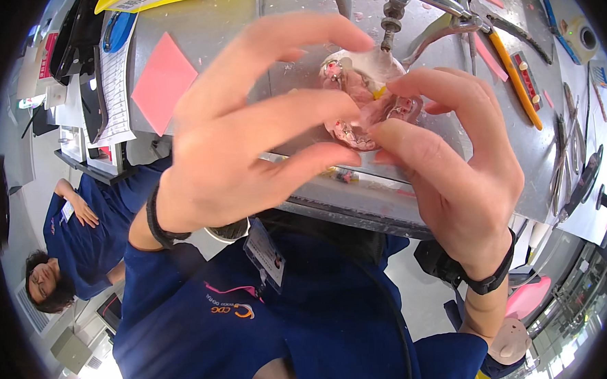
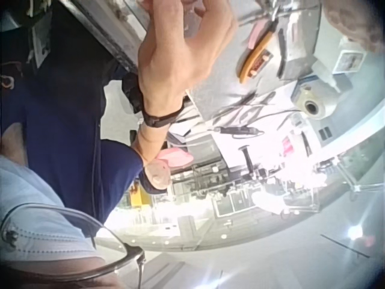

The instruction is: The recorder is adjusting a partial denture and applying material to a dental mold in a laboratory setting.

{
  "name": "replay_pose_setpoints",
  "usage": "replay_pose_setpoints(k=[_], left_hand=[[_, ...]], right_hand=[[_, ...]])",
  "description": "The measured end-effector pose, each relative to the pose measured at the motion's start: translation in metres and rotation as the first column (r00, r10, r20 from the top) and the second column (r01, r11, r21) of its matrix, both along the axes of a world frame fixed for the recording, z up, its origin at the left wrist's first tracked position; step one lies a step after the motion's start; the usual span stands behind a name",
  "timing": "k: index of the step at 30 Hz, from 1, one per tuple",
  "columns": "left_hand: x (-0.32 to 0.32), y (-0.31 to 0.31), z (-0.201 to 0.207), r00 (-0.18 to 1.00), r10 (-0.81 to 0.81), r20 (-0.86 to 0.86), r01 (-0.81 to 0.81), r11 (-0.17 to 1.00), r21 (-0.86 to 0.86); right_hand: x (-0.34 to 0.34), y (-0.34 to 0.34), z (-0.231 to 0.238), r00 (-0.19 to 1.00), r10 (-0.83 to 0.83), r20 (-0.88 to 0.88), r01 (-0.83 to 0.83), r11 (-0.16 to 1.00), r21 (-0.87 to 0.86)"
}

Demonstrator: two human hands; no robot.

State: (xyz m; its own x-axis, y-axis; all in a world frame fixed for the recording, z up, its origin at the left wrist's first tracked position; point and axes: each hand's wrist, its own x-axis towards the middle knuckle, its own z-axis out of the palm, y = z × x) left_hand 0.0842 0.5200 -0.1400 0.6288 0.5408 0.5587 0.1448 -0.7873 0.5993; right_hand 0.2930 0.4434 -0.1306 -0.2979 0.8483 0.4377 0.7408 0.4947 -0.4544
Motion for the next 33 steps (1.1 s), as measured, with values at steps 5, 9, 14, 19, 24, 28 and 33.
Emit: replay_pose_setpoints(k=[5,9,14,19,24,28,33], left_hand=[[-0.015,0.010,0.007,0.999,0.015,-0.052,-0.012,0.998,0.065],[-0.018,0.016,0.004,0.997,0.021,-0.077,-0.011,0.992,0.128],[-0.015,0.022,-0.001,0.996,0.011,-0.093,-0.002,0.995,0.099],[-0.024,0.032,0.012,0.996,-0.035,-0.080,0.030,0.997,-0.066],[-0.032,0.050,0.028,0.996,-0.074,-0.056,0.064,0.984,-0.168],[-0.026,0.066,0.037,0.991,-0.129,-0.031,0.119,0.969,-0.217],[-0.003,0.077,0.042,0.966,-0.251,0.056,0.257,0.944,-0.206]], right_hand=[[-0.003,-0.003,-0.003,1.000,-0.017,-0.003,0.017,1.000,-0.005],[-0.008,-0.001,-0.006,0.999,-0.031,-0.027,0.031,0.999,0.018],[-0.014,0.000,-0.016,0.997,-0.054,-0.047,0.059,0.992,0.109],[-0.016,-0.008,-0.019,0.986,-0.131,-0.099,0.135,0.990,0.041],[-0.025,-0.019,-0.019,0.938,-0.301,-0.171,0.300,0.953,-0.032],[-0.040,-0.023,-0.026,0.926,-0.377,-0.012,0.376,0.926,-0.024],[-0.042,-0.018,-0.022,0.807,-0.436,-0.398,0.426,0.897,-0.117]])
